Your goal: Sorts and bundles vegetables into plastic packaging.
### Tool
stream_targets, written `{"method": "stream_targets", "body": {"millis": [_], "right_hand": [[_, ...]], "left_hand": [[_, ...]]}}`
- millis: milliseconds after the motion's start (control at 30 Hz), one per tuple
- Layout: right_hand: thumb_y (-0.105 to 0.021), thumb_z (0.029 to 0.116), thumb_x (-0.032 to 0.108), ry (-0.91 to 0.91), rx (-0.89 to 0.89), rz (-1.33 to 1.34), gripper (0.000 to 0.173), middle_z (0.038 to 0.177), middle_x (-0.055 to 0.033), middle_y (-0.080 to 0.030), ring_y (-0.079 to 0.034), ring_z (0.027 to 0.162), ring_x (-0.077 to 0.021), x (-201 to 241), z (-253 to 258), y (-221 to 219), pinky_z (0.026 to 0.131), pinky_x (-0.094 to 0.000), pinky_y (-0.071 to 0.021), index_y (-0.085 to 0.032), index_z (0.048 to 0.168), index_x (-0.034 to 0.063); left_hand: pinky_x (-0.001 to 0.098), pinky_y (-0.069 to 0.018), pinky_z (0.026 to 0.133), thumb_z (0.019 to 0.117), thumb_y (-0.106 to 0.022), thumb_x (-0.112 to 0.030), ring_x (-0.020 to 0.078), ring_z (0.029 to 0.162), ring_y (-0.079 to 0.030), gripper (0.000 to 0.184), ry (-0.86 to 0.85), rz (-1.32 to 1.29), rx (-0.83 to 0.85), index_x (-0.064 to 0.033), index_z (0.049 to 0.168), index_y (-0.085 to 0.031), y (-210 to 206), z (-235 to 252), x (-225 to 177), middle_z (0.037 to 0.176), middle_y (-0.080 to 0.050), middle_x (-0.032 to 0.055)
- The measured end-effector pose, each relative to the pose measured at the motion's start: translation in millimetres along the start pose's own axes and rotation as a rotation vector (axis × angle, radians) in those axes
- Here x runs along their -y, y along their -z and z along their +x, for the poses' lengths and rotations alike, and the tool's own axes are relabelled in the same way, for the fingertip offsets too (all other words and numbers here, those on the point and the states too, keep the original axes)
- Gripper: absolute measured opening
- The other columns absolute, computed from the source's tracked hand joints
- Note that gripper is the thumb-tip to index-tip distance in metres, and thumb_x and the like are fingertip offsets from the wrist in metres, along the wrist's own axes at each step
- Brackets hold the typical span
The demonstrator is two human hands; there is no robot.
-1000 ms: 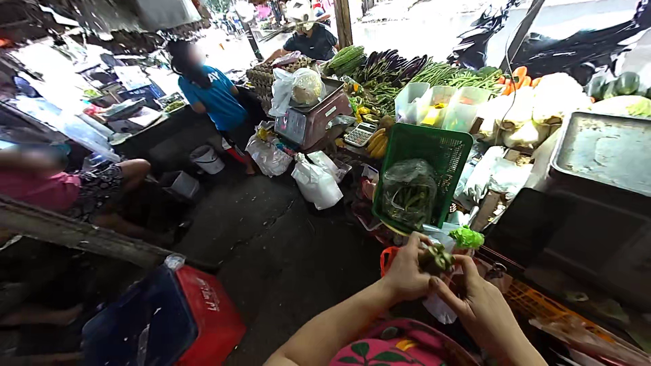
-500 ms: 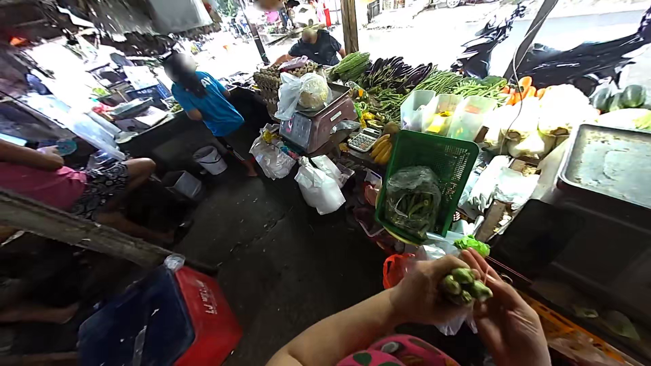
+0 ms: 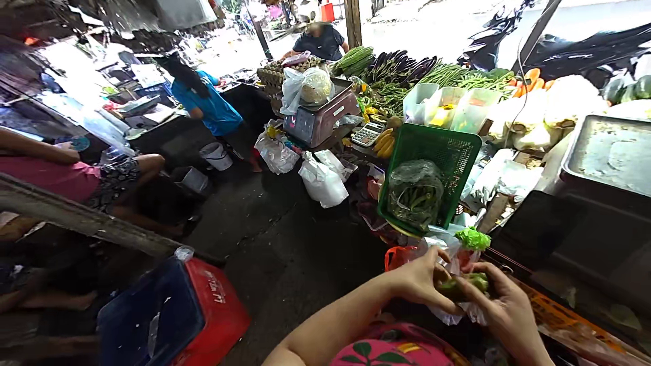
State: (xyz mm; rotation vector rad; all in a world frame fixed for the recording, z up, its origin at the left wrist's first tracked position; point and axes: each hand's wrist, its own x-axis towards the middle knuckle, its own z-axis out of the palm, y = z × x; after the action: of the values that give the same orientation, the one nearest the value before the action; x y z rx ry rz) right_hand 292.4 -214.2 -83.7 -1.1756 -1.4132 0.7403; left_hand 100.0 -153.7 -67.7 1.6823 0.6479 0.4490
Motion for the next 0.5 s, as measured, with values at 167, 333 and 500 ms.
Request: {"method": "stream_targets", "body": {"millis": [167, 333, 500], "right_hand": [[-0.063, 0.0921, 0.024, -0.171, -0.064, 0.571, 0.009, 0.078, 0.0081, -0.067, -0.063, 0.067, -0.0031, -17.9, 0.5, 37.8, 0.062, -0.0204, -0.0545, -0.062, 0.101, 0.0222], [-0.063, 0.0926, 0.036, -0.582, 0.137, 1.025, 0.027, 0.090, -0.0010, -0.070, -0.067, 0.069, -0.0066, -41.7, -16.6, 39.2, 0.057, -0.0183, -0.0550, -0.071, 0.102, 0.0126], [-0.056, 0.1028, 0.022, -0.933, 0.313, 0.467, 0.027, 0.093, -0.0046, -0.070, -0.068, 0.077, -0.0135, -56.8, -26.2, -5.7, 0.069, -0.0322, -0.0598, -0.058, 0.121, 0.0028]], "left_hand": [[0.0563, -0.0491, 0.104, 0.0729, -0.092, -0.035, 0.0387, 0.125, -0.057, 0.076, 0.264, 0.437, 0.014, -0.0052, 0.136, -0.061, 21.9, -2.5, 62.3, 0.138, -0.056, 0.0248], [0.0727, -0.0270, 0.114, 0.0993, -0.062, -0.042, 0.0479, 0.152, -0.022, 0.040, 0.655, 0.676, -0.047, -0.0189, 0.130, -0.071, 5.1, 9.1, 147.3, 0.170, -0.017, 0.0188], [0.0698, -0.0414, 0.104, 0.1082, -0.044, -0.033, 0.0458, 0.130, -0.054, 0.042, 0.824, 0.690, -0.088, -0.0037, 0.124, -0.069, -10.5, -4.0, 183.9, 0.141, -0.057, 0.0249]]}}
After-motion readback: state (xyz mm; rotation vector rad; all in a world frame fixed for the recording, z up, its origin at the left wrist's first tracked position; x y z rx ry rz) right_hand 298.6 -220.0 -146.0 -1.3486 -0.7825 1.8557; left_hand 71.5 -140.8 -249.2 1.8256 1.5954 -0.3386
